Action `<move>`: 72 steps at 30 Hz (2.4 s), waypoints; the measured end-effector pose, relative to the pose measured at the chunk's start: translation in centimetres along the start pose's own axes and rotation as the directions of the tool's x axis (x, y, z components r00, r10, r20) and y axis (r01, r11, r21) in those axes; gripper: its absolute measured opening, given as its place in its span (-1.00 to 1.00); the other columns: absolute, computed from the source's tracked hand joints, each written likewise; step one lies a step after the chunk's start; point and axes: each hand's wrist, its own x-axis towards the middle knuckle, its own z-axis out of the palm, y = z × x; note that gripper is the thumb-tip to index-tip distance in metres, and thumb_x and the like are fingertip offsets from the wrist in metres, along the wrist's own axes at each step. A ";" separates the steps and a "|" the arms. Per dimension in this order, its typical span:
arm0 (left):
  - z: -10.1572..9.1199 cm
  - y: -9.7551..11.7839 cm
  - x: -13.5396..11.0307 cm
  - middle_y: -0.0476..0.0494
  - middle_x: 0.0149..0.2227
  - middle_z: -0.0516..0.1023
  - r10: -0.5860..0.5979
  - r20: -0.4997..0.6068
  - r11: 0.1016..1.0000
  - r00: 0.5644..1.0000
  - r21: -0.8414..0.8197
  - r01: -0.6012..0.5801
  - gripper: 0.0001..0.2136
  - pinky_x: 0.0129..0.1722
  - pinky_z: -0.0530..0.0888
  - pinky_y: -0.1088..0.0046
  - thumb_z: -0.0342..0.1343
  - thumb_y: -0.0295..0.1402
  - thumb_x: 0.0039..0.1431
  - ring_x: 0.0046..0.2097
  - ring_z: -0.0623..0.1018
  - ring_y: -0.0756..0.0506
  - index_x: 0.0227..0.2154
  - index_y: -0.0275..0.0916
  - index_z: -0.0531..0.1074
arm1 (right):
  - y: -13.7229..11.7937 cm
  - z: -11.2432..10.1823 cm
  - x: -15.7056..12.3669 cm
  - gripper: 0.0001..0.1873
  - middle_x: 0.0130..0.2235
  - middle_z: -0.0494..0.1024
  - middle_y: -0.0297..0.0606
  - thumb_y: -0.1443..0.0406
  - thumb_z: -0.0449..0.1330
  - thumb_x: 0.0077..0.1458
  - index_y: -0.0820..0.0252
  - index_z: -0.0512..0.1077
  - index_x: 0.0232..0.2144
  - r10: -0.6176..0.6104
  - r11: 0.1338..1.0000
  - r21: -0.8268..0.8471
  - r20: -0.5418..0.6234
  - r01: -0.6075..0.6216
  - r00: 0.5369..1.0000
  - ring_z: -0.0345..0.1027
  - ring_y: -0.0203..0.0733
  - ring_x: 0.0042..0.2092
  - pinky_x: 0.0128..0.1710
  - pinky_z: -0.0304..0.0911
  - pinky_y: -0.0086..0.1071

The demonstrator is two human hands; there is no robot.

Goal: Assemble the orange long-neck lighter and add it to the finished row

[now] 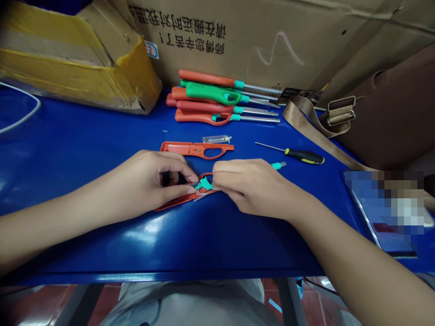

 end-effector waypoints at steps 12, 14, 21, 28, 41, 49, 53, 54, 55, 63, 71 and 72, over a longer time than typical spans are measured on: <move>0.0 -0.1 -0.3 0.07 -0.37 0.67 0.010 -0.009 1.000 1.000 -0.004 -0.010 -0.90 -0.39 0.43 0.50 0.30 -0.50 0.05 -0.39 0.59 -0.01 -0.37 -0.17 0.61 | -0.6 -0.4 -0.2 -0.75 -0.24 0.49 -0.24 0.46 -0.05 0.29 0.16 0.41 -0.24 -0.019 0.998 -0.054 0.029 0.020 0.999 0.36 -0.27 -0.25 -0.31 0.17 -0.39; 0.0 -0.2 -0.2 0.07 -0.39 0.65 -0.009 -0.015 0.999 1.000 -0.038 0.008 -0.86 -0.38 0.45 0.52 0.30 -0.52 0.03 -0.39 0.59 0.00 -0.33 -0.20 0.58 | -0.6 -0.3 -0.2 -0.77 -0.24 0.49 -0.26 0.46 -0.03 0.29 0.16 0.40 -0.24 0.001 0.999 -0.034 0.031 0.000 1.000 0.36 -0.28 -0.26 -0.31 0.16 -0.40; 0.1 -0.4 -0.2 0.08 -0.41 0.63 -0.021 -0.023 0.997 1.000 -0.076 0.019 -0.80 -0.38 0.48 0.52 0.32 -0.53 0.01 -0.38 0.61 -0.01 -0.27 -0.21 0.53 | -0.6 -0.1 0.1 -0.86 -0.27 0.50 -0.30 0.39 0.06 0.29 0.13 0.38 -0.29 0.076 0.996 0.038 -0.004 -0.076 0.997 0.36 -0.29 -0.29 -0.33 0.15 -0.41; 0.2 -0.3 -0.2 0.08 -0.42 0.62 -0.007 -0.026 0.997 1.000 -0.076 0.005 -0.81 -0.41 0.48 0.52 0.32 -0.54 -0.01 -0.41 0.60 0.01 -0.31 -0.22 0.55 | -0.9 -0.2 0.1 -0.84 -0.28 0.51 -0.28 0.39 0.04 0.30 0.14 0.40 -0.28 0.056 0.998 -0.016 0.005 -0.056 0.998 0.38 -0.26 -0.28 -0.31 0.18 -0.39; -0.3 -0.1 -0.1 0.06 -0.42 0.62 0.026 0.012 0.999 1.000 -0.047 -0.026 -0.83 -0.47 0.39 0.54 0.28 -0.35 0.10 -0.48 0.52 0.04 -0.22 -0.21 0.60 | -0.9 -0.1 0.5 -0.88 -0.28 0.55 -0.28 0.35 0.16 0.26 0.13 0.50 -0.31 0.106 0.979 0.184 -0.066 -0.092 0.992 0.42 -0.27 -0.26 -0.25 0.26 -0.40; 0.0 -0.3 0.4 0.07 -0.43 0.62 0.025 -0.016 0.999 1.000 -0.042 -0.025 -0.89 -0.47 0.35 0.57 0.29 -0.31 0.12 -0.52 0.45 0.08 -0.30 -0.20 0.61 | -1.0 -0.1 0.6 -0.92 -0.34 0.50 -0.34 0.33 0.25 0.21 0.18 0.50 -0.36 0.232 0.944 0.269 -0.133 -0.190 0.964 0.28 -0.37 -0.40 -0.40 0.20 -0.45; -0.2 -0.2 0.3 0.07 -0.39 0.65 0.065 -0.018 0.998 0.998 -0.009 -0.065 -0.89 -0.46 0.34 0.56 0.27 -0.29 0.15 -0.50 0.48 0.07 -0.30 -0.18 0.62 | -1.0 -0.7 0.2 -0.93 -0.25 0.51 -0.31 0.32 0.23 0.21 0.15 0.48 -0.22 0.119 0.963 0.253 -0.111 -0.088 0.987 0.34 -0.33 -0.30 -0.32 0.24 -0.44; -0.2 -0.2 0.3 0.07 -0.38 0.65 0.083 -0.023 0.997 0.996 0.004 -0.083 -0.89 -0.45 0.35 0.56 0.26 -0.29 0.16 -0.48 0.49 0.06 -0.29 -0.17 0.62 | -1.0 -0.7 0.1 -0.89 -0.21 0.52 -0.31 0.32 0.24 0.21 0.14 0.47 -0.18 0.085 0.974 0.218 -0.085 -0.065 0.993 0.37 -0.31 -0.25 -0.27 0.25 -0.43; -0.2 -0.2 0.2 0.07 -0.36 0.66 0.101 -0.030 0.995 0.994 0.017 -0.101 -0.88 -0.43 0.36 0.56 0.25 -0.29 0.17 -0.47 0.50 0.06 -0.27 -0.16 0.62 | -1.1 -0.7 0.1 -0.85 -0.16 0.53 -0.30 0.32 0.24 0.21 0.12 0.46 -0.14 0.061 0.984 0.170 -0.059 -0.050 0.996 0.40 -0.29 -0.19 -0.24 0.25 -0.42; -0.3 -0.8 0.6 0.03 -0.27 0.69 0.218 -0.043 0.976 0.975 0.035 -0.216 -0.92 -0.31 0.42 0.52 0.24 -0.40 0.17 -0.32 0.60 0.00 -0.28 -0.18 0.61 | -1.7 0.4 0.6 -0.85 -0.12 0.50 -0.31 0.25 0.10 0.33 0.04 0.48 -0.16 0.096 0.995 -0.027 -0.025 -0.096 0.995 0.40 -0.26 -0.16 -0.29 0.17 -0.38; -0.6 -1.2 0.5 -0.10 -0.12 0.65 0.343 -0.094 0.931 0.934 0.166 -0.325 -0.79 -0.12 0.47 0.41 0.19 -0.28 0.26 -0.10 0.60 -0.10 -0.08 -0.18 0.54 | -1.8 0.1 0.7 -0.99 -0.34 0.46 -0.37 0.33 0.18 0.24 0.15 0.40 -0.26 0.318 0.896 0.377 -0.171 -0.236 0.933 0.31 -0.37 -0.39 -0.40 0.23 -0.46; -0.7 -1.2 0.4 -0.11 -0.09 0.65 0.357 -0.084 0.923 0.930 0.186 -0.337 -0.78 -0.08 0.47 0.38 0.19 -0.28 0.26 -0.07 0.59 -0.12 -0.08 -0.19 0.53 | -1.8 0.0 0.6 -0.97 -0.37 0.45 -0.38 0.34 0.19 0.22 0.15 0.39 -0.26 0.359 0.868 0.419 -0.163 -0.265 0.919 0.31 -0.37 -0.42 -0.44 0.23 -0.47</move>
